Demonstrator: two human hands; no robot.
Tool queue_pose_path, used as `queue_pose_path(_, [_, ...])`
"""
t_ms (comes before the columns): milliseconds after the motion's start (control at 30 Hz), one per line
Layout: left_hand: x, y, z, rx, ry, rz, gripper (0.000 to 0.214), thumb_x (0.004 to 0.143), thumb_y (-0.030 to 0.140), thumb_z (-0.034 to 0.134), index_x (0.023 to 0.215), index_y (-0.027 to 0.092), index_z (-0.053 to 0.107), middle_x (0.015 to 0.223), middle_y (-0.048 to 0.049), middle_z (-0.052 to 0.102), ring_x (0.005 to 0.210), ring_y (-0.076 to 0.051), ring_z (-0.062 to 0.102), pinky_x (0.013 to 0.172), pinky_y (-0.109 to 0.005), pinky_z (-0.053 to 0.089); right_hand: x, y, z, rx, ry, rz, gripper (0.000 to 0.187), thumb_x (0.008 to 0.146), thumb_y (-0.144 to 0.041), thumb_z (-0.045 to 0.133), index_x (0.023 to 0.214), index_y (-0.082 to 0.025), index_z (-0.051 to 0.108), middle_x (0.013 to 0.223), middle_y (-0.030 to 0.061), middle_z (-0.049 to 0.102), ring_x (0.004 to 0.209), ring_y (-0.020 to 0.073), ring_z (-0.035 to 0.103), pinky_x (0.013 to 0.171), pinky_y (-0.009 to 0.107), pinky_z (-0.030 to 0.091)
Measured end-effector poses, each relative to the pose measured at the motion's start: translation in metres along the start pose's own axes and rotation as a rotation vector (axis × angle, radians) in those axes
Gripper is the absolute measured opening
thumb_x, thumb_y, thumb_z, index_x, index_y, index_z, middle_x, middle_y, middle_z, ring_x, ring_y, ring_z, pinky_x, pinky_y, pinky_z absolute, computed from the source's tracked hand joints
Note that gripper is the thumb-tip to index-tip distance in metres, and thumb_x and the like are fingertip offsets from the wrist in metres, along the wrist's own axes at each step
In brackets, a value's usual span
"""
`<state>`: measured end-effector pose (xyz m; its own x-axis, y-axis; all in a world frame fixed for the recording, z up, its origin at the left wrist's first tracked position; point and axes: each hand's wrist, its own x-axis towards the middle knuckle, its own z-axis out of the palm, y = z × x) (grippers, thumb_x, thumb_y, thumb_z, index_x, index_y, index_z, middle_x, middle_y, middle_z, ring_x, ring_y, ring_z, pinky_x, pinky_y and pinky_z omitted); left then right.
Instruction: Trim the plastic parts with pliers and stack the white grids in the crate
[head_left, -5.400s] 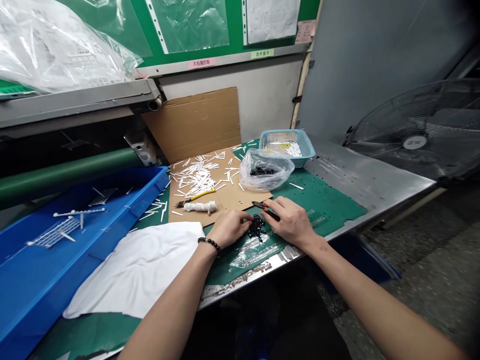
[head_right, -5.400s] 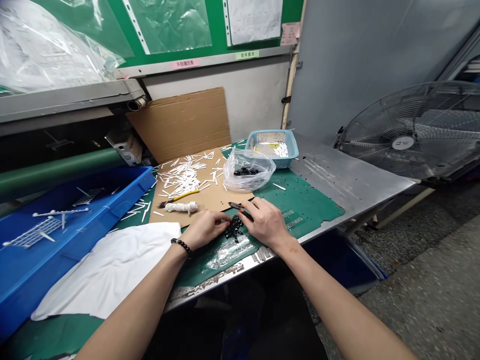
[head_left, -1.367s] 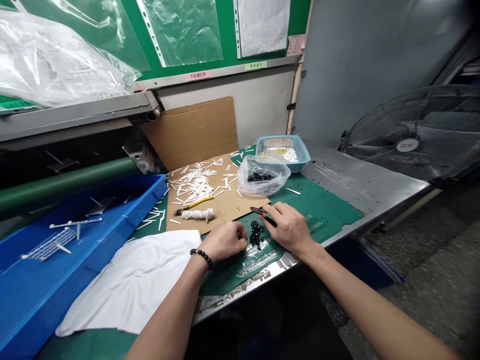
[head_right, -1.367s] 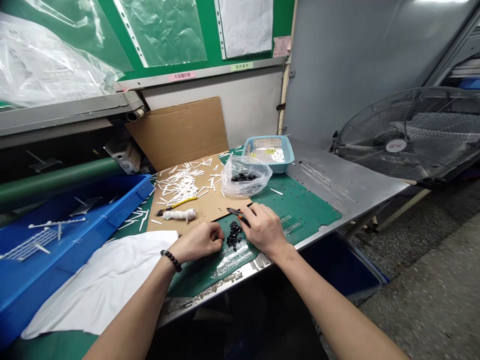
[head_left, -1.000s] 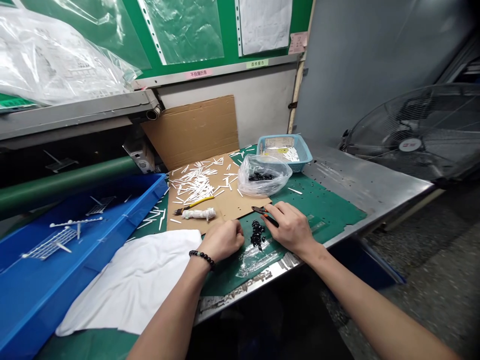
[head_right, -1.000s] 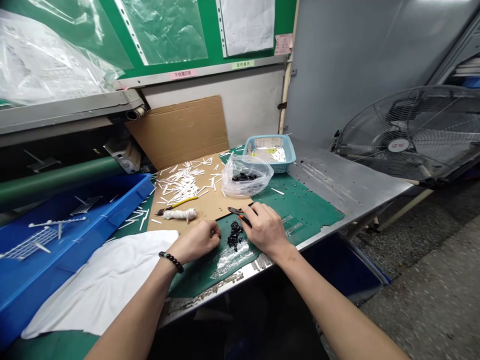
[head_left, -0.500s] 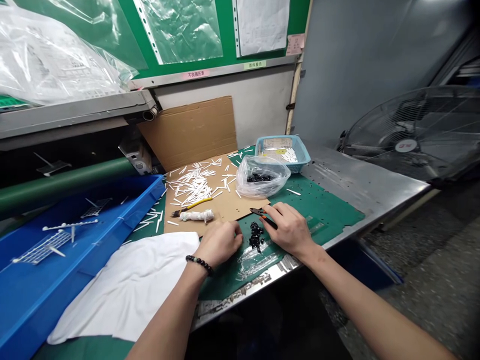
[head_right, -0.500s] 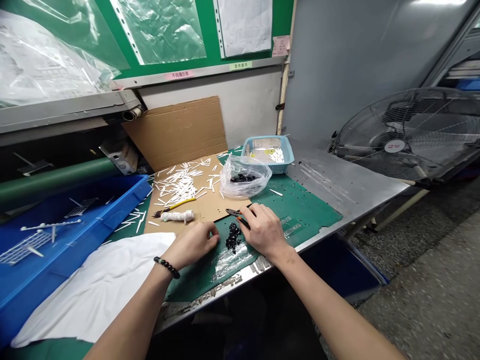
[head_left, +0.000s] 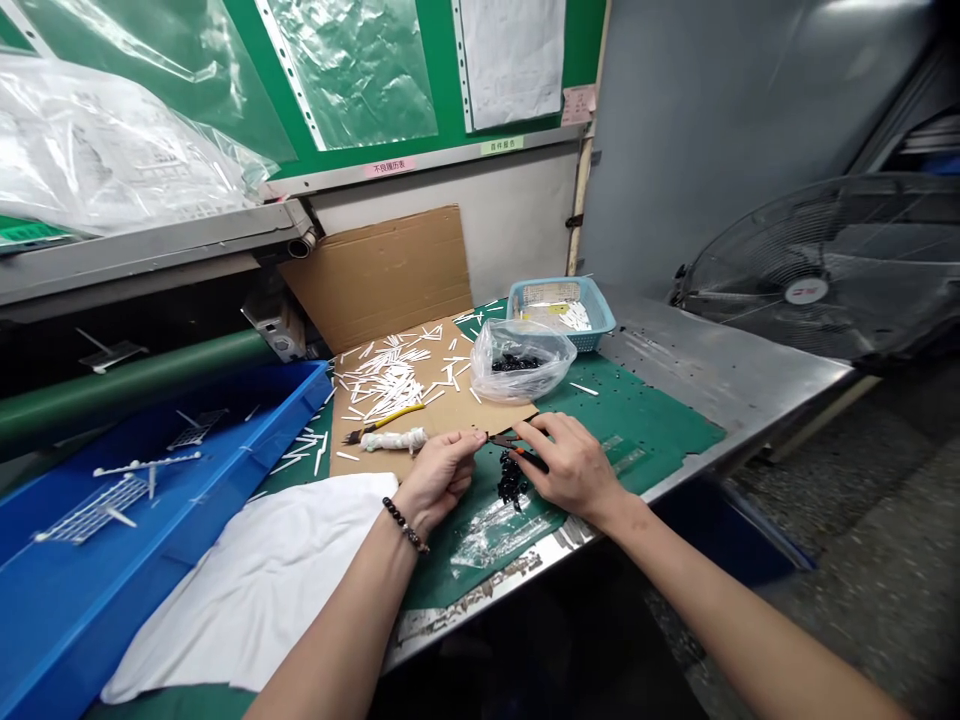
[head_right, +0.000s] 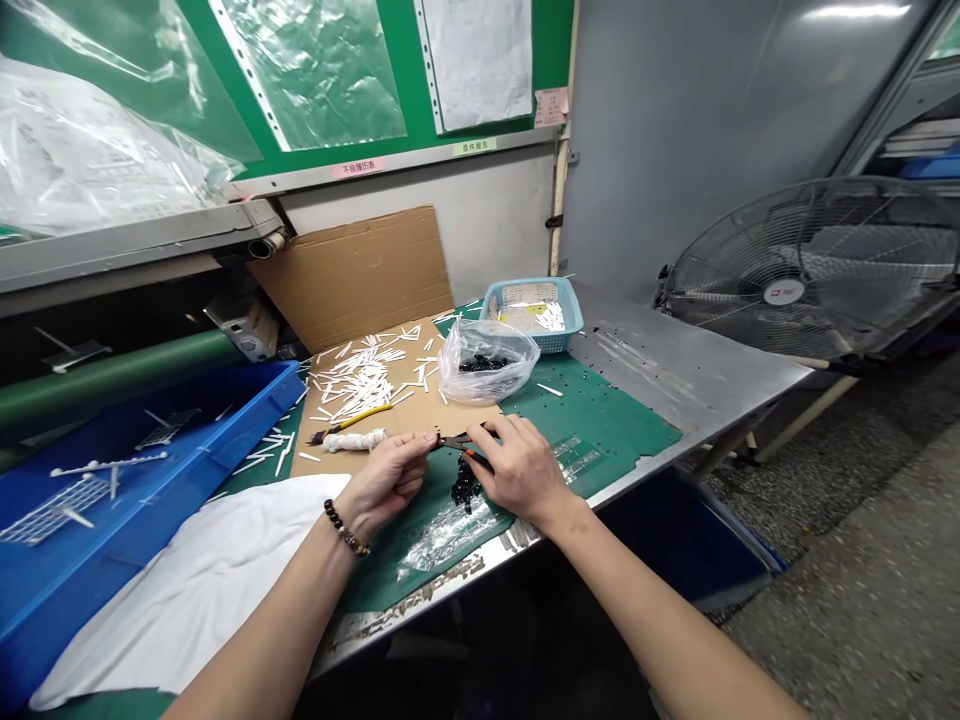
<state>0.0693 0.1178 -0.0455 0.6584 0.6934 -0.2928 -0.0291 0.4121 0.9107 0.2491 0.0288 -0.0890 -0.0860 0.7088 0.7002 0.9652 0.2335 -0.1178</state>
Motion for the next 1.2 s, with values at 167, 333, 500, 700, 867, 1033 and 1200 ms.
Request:
queue_pose_path(167, [-0.001,0.0,0.0,0.017,-0.016,-0.002,0.03,0.071,0.034,0.076,0.074,0.016,0.053,0.048,0.0129,0.02,0.041,-0.002,0.01,0.037,-0.017,0.007,-0.001,0.0,0.001,-0.018,-0.04,0.009,0.029,0.094,-0.032,0.051,0.117,-0.015,0.058,0.098,0.0101,0.056,0.087,0.0241,0.048,0.08,0.036,0.038])
queue_pose_path(333, [0.001,-0.002,0.0,0.063,0.016,0.008,0.034,0.07,0.036,0.076,0.069,0.017,0.049,0.046,0.0128,0.021,0.04,-0.002,0.01,0.037,-0.019,0.005,0.0,-0.001,-0.001,-0.069,-0.055,-0.012,0.029,0.095,-0.032,0.049,0.115,-0.015,0.06,0.095,0.0103,0.056,0.085,0.0241,0.046,0.077,0.036,0.037])
queue_pose_path(500, [0.001,-0.003,0.001,0.1,0.027,0.0,0.035,0.068,0.038,0.076,0.067,0.017,0.048,0.045,0.0128,0.021,0.039,-0.002,0.01,0.037,-0.02,0.004,0.0,-0.001,0.0,-0.143,-0.082,-0.032,0.029,0.095,-0.031,0.049,0.116,-0.015,0.06,0.094,0.0101,0.056,0.082,0.0239,0.045,0.074,0.035,0.034])
queue_pose_path(700, [0.001,-0.008,0.002,0.128,0.053,0.001,0.035,0.066,0.037,0.077,0.064,0.017,0.048,0.046,0.0123,0.021,0.039,-0.002,0.011,0.038,-0.021,0.004,-0.003,-0.001,0.002,-0.199,-0.059,-0.039,0.016,0.092,-0.02,0.049,0.091,-0.018,0.065,0.075,0.0041,0.052,0.069,0.0188,0.042,0.065,0.031,0.03])
queue_pose_path(867, [0.004,-0.009,0.007,0.032,0.05,0.009,0.031,0.069,0.028,0.073,0.063,0.017,0.045,0.047,0.0116,0.022,0.039,-0.002,0.013,0.037,-0.019,0.006,-0.004,0.0,0.003,-0.16,-0.031,-0.009,0.013,0.092,-0.022,0.051,0.089,-0.019,0.064,0.076,0.0033,0.053,0.071,0.0182,0.046,0.065,0.03,0.031])
queue_pose_path(1033, [0.008,-0.007,0.008,-0.323,-0.018,-0.054,0.01,0.066,0.018,0.056,0.066,0.016,0.046,0.057,0.0039,0.043,0.042,-0.004,0.029,0.038,-0.016,0.019,-0.004,0.003,0.005,-0.116,0.065,0.101,0.018,0.095,-0.028,0.049,0.099,-0.017,0.062,0.082,0.0056,0.055,0.077,0.0207,0.049,0.07,0.031,0.034])
queue_pose_path(1200, [0.015,-0.011,0.008,-0.078,-0.02,0.002,0.01,0.064,0.021,0.056,0.072,0.015,0.054,0.06,0.0032,0.048,0.043,-0.005,0.029,0.042,-0.018,0.02,-0.004,0.005,0.005,-0.092,0.057,0.13,0.016,0.093,-0.026,0.052,0.1,-0.017,0.062,0.084,0.0058,0.056,0.08,0.0218,0.05,0.072,0.031,0.036])
